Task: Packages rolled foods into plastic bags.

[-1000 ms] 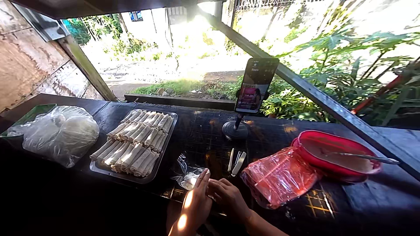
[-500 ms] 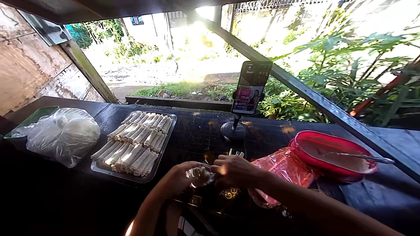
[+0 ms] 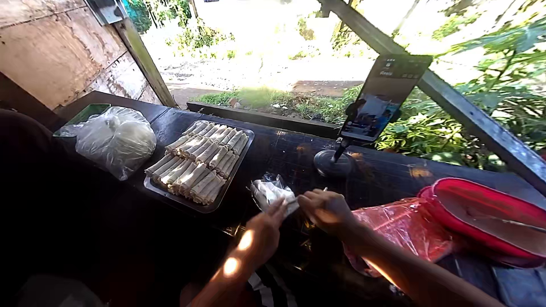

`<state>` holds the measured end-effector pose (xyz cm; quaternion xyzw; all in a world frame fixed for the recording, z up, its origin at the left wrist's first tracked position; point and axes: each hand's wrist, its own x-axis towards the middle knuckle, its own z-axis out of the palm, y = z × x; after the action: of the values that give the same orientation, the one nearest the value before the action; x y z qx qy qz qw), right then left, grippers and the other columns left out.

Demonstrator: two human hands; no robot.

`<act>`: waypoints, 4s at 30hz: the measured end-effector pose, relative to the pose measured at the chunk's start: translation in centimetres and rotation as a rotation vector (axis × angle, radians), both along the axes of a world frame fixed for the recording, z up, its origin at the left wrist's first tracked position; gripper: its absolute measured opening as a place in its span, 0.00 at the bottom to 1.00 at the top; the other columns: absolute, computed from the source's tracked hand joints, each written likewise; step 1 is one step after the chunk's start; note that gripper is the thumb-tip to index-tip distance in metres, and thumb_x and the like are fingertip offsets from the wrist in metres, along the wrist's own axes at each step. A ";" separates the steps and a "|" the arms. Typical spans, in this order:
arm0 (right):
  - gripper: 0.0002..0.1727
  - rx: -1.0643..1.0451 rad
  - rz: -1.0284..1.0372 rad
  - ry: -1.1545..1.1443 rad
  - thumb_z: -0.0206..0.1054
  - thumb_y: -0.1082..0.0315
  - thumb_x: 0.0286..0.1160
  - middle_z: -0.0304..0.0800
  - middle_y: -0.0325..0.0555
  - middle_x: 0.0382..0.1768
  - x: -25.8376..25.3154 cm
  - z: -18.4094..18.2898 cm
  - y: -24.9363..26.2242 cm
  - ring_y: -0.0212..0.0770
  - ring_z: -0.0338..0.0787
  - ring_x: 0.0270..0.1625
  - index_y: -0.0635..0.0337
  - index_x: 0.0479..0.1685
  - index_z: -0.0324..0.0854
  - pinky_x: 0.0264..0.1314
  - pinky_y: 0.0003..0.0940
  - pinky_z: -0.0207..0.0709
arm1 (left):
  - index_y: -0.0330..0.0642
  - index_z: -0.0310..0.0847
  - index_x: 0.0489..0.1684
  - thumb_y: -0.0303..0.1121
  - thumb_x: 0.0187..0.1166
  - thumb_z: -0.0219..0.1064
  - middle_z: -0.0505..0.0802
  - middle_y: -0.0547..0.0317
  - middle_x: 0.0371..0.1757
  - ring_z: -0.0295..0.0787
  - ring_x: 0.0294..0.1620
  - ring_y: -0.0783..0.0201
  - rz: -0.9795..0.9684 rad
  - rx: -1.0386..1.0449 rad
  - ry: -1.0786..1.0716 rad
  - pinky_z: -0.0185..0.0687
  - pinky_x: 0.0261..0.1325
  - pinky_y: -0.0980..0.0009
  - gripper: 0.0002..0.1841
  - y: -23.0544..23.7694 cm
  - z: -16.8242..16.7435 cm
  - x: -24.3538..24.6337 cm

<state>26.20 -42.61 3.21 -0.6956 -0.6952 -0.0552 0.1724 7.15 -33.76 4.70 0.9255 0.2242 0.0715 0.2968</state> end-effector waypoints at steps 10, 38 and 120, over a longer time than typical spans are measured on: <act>0.11 0.195 -0.113 0.150 0.64 0.69 0.63 0.89 0.46 0.22 -4.9 -6.8 -6.5 0.48 0.91 0.24 0.59 0.29 0.94 0.24 0.44 0.83 | 0.32 0.85 0.65 0.24 0.85 0.56 0.90 0.42 0.66 0.91 0.60 0.53 0.239 -0.012 -0.265 0.84 0.65 0.63 0.17 4.1 -0.3 -2.3; 0.12 0.261 -0.282 0.202 0.64 0.64 0.60 0.86 0.47 0.16 -6.0 -7.5 -3.2 0.48 0.89 0.18 0.61 0.29 0.91 0.18 0.43 0.79 | 0.29 0.70 0.65 0.29 0.80 0.70 0.87 0.49 0.47 0.86 0.43 0.67 0.359 -0.894 0.029 0.83 0.53 0.68 0.21 6.3 -2.3 0.6; 0.11 0.097 -0.347 0.309 0.70 0.66 0.62 0.90 0.54 0.22 -6.2 -6.6 -1.9 0.56 0.92 0.27 0.66 0.32 0.92 0.31 0.55 0.81 | 0.27 0.85 0.61 0.25 0.84 0.57 0.85 0.34 0.71 0.85 0.72 0.52 0.308 -0.106 -0.389 0.79 0.74 0.67 0.16 1.9 -7.6 -4.1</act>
<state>20.02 -44.52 -3.39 -0.7958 -0.5271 -0.0104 0.2980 3.08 -31.86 -2.89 0.8325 0.3045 0.2807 0.3680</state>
